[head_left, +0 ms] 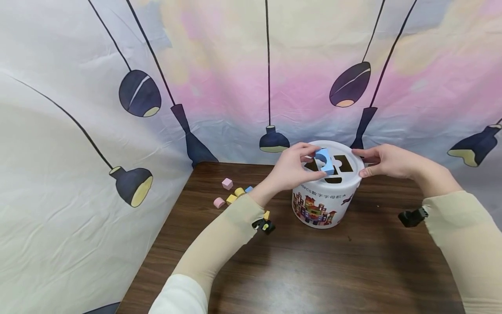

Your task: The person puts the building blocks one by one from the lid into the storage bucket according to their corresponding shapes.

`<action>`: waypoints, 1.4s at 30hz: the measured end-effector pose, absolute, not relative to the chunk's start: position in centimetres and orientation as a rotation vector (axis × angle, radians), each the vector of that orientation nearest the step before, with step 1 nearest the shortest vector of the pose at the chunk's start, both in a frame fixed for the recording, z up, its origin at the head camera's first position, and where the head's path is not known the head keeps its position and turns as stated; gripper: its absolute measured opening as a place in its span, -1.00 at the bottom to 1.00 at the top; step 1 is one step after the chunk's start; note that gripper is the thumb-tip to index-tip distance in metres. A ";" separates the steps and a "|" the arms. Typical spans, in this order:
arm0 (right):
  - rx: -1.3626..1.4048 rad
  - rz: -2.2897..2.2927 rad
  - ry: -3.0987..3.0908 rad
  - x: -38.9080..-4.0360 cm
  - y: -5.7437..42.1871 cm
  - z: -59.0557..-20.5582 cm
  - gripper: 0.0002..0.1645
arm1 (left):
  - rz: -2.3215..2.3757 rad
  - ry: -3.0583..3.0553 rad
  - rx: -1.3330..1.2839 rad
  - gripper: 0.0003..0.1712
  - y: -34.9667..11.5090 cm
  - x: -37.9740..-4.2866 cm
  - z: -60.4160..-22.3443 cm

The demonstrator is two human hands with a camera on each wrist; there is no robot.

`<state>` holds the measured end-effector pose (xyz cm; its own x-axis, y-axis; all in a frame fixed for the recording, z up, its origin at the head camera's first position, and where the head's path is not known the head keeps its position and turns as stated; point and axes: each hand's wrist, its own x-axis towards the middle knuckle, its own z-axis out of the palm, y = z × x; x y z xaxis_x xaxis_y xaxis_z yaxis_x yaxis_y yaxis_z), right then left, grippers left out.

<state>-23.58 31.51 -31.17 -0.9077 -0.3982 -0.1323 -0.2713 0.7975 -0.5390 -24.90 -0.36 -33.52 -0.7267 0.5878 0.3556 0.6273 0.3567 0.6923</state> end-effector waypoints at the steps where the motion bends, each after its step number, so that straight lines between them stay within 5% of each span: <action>1: -0.522 -0.775 2.744 -23.6 31.5 -31.2 0.05 | -1.341 -2.555 -1.141 -0.15 0.0 -25.0 -33.4; 42: -0.516 -0.774 2.747 -23.4 31.3 -31.0 0.01 | -1.134 -2.820 -0.955 -0.19 6.6 -27.1 -33.2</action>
<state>-23.36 31.31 -30.99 -0.9084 -0.3964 -0.1330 -0.2686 0.7971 -0.5408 -27.14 6.56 -33.18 -0.8194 0.5463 0.1737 0.5145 0.5672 0.6432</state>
